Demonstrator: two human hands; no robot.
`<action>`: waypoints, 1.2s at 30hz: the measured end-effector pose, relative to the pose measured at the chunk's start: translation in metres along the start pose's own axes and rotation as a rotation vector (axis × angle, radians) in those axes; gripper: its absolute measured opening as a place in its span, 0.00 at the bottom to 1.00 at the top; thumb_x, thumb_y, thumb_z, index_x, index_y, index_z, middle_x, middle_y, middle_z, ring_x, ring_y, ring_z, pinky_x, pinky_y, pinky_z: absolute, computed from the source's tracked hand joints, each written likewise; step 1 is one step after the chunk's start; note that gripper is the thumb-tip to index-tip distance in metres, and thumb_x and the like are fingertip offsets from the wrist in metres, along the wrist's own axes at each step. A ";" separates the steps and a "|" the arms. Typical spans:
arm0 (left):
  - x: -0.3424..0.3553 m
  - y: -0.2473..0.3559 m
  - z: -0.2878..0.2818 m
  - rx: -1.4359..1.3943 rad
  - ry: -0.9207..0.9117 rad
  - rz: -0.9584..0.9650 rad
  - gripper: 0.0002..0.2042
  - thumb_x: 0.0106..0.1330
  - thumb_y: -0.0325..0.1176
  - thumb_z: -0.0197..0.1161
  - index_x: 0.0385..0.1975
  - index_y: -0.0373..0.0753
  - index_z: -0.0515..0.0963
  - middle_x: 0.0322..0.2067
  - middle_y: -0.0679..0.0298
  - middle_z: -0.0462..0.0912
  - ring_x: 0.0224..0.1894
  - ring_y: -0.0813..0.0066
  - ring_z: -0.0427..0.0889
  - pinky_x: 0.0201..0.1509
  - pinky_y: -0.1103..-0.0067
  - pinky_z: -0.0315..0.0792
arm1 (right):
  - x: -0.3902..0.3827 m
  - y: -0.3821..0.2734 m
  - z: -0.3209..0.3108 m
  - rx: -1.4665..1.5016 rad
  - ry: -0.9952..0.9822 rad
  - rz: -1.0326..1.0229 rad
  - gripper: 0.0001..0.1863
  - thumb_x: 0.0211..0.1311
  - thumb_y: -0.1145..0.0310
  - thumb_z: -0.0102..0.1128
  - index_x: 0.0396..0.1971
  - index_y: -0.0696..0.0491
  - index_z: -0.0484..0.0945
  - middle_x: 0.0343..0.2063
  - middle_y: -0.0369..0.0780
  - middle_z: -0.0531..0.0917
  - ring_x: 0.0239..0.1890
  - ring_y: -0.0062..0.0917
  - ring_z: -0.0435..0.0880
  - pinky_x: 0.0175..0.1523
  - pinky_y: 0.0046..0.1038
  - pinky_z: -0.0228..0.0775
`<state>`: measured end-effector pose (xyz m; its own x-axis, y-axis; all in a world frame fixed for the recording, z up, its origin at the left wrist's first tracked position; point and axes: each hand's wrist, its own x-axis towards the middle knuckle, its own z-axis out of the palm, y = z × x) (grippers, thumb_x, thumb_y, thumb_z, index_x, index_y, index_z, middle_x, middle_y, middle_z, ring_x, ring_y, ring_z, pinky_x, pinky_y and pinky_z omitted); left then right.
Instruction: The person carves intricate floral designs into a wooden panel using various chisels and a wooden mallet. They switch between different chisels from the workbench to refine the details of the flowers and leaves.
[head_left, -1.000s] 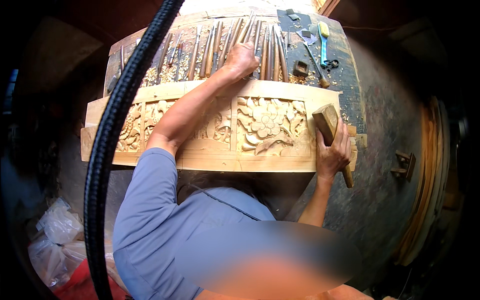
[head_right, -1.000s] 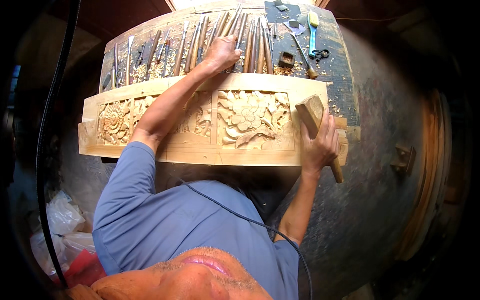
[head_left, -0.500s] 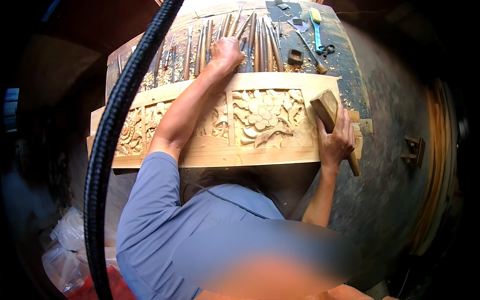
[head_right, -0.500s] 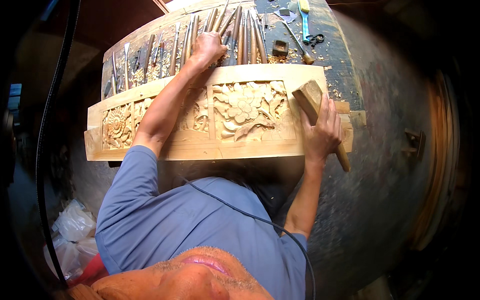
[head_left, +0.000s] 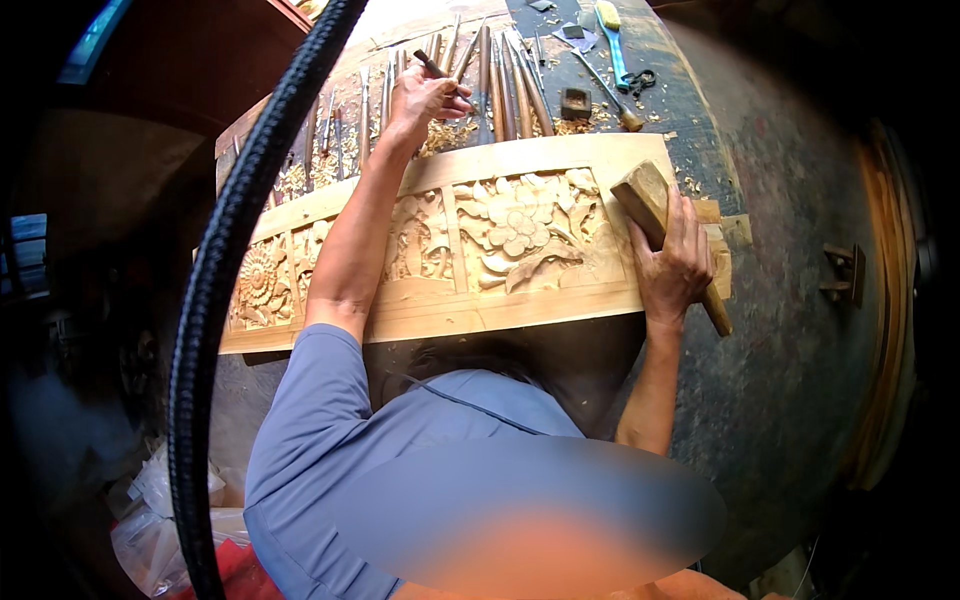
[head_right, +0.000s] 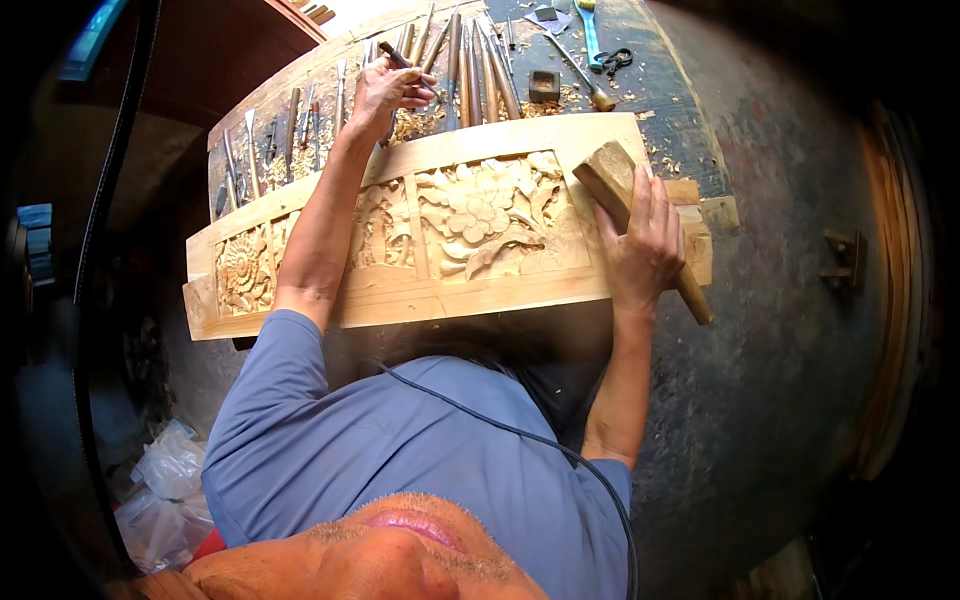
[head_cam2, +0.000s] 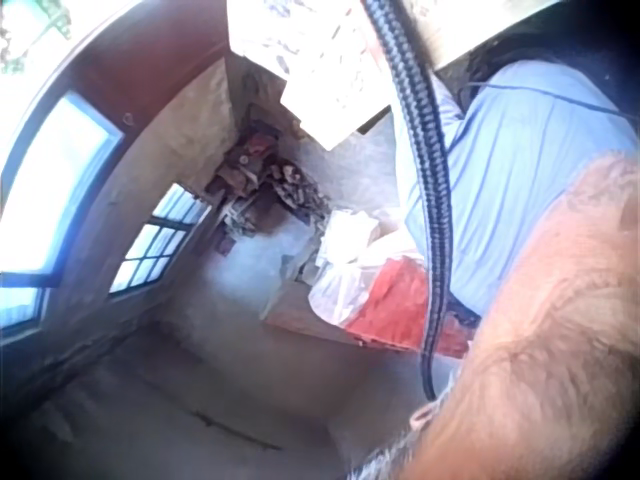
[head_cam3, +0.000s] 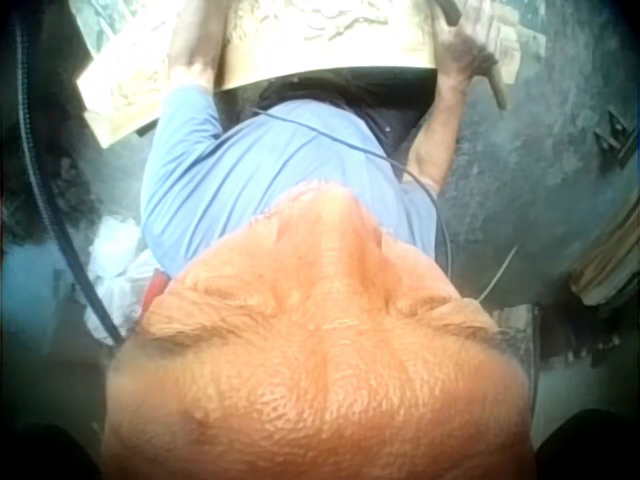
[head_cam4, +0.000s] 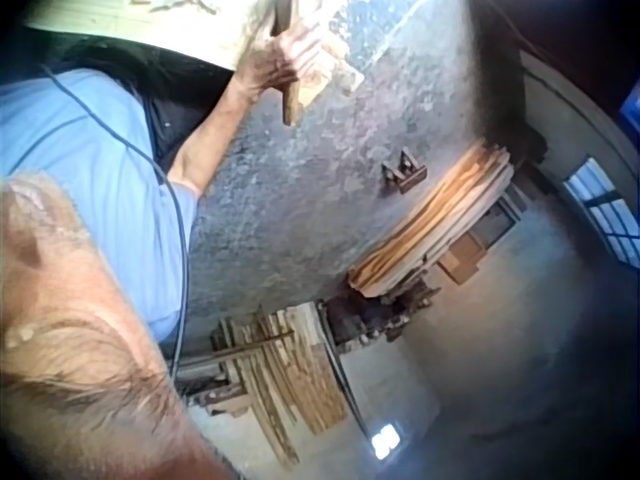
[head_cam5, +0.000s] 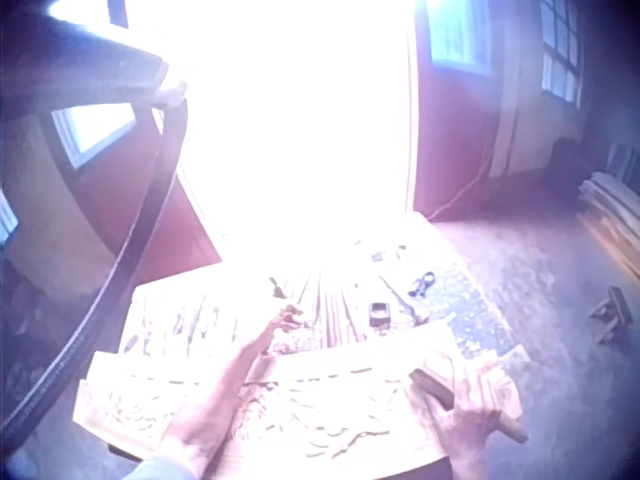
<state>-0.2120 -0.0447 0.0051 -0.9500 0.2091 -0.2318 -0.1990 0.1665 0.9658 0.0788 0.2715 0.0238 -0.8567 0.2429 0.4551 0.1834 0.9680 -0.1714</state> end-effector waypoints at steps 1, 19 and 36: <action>-0.002 -0.001 0.003 -0.011 -0.004 0.005 0.07 0.80 0.28 0.62 0.48 0.32 0.73 0.39 0.48 0.92 0.31 0.68 0.93 0.31 0.78 0.90 | -0.001 0.001 0.001 0.004 0.008 -0.004 0.43 0.55 0.51 0.83 0.71 0.46 0.76 0.61 0.42 0.85 0.55 0.40 0.87 0.57 0.40 0.81; 0.023 -0.008 0.143 0.274 0.118 0.408 0.09 0.77 0.31 0.68 0.46 0.31 0.83 0.36 0.54 0.93 0.37 0.68 0.95 0.37 0.74 0.94 | 0.001 -0.001 0.000 0.005 -0.003 -0.005 0.42 0.55 0.52 0.83 0.70 0.46 0.77 0.61 0.42 0.85 0.55 0.40 0.87 0.57 0.40 0.81; -0.282 0.012 0.074 -0.417 0.271 -0.019 0.04 0.78 0.24 0.65 0.45 0.30 0.82 0.41 0.52 0.91 0.45 0.63 0.94 0.53 0.72 0.90 | -0.001 -0.001 0.005 -0.033 0.015 -0.042 0.44 0.52 0.50 0.85 0.69 0.46 0.79 0.59 0.40 0.87 0.54 0.37 0.89 0.57 0.39 0.82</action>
<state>0.0717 -0.0308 0.0733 -0.9627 -0.0573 -0.2645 -0.2435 -0.2431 0.9390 0.0773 0.2703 0.0190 -0.8564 0.2030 0.4747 0.1640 0.9788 -0.1228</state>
